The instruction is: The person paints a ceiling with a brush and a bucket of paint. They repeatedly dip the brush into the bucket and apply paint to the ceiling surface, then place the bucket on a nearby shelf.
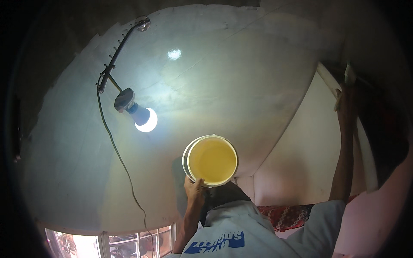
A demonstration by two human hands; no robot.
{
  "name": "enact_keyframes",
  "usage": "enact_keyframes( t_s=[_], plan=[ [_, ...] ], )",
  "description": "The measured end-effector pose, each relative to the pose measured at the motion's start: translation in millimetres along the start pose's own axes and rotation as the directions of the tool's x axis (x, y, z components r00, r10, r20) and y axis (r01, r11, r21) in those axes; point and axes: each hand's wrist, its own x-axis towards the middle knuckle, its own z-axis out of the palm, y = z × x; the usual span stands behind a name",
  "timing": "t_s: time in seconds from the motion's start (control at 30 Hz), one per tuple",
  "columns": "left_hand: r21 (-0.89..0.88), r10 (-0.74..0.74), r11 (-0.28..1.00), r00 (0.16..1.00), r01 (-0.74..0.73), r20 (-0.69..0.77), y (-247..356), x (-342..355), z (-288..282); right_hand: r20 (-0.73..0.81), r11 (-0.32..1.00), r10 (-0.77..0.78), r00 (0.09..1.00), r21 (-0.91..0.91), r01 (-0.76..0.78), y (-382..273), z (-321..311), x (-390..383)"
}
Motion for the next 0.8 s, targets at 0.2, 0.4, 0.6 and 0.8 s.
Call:
enact_keyframes(
  t_s=[0.2,0.4,0.6,0.8],
  plan=[
    [-0.044,-0.005,0.999,1.000,0.005,0.003,2,-9,7,-0.065,1.000,-0.031,0.997,0.001,0.031,6,15,-7],
    [-0.060,0.029,0.998,0.999,-0.030,-0.018,-17,-5,3,-0.117,1.000,-0.028,0.993,-0.014,0.026,-5,7,1],
    [-0.130,-0.010,0.992,1.000,0.007,-0.023,-22,-5,1,-0.085,1.000,0.012,0.996,0.000,-0.012,14,30,-11],
    [-0.152,-0.009,0.988,0.999,0.003,-0.038,-29,1,-9,-0.114,0.999,-0.002,0.993,-0.040,-0.003,3,19,-6]
  ],
)
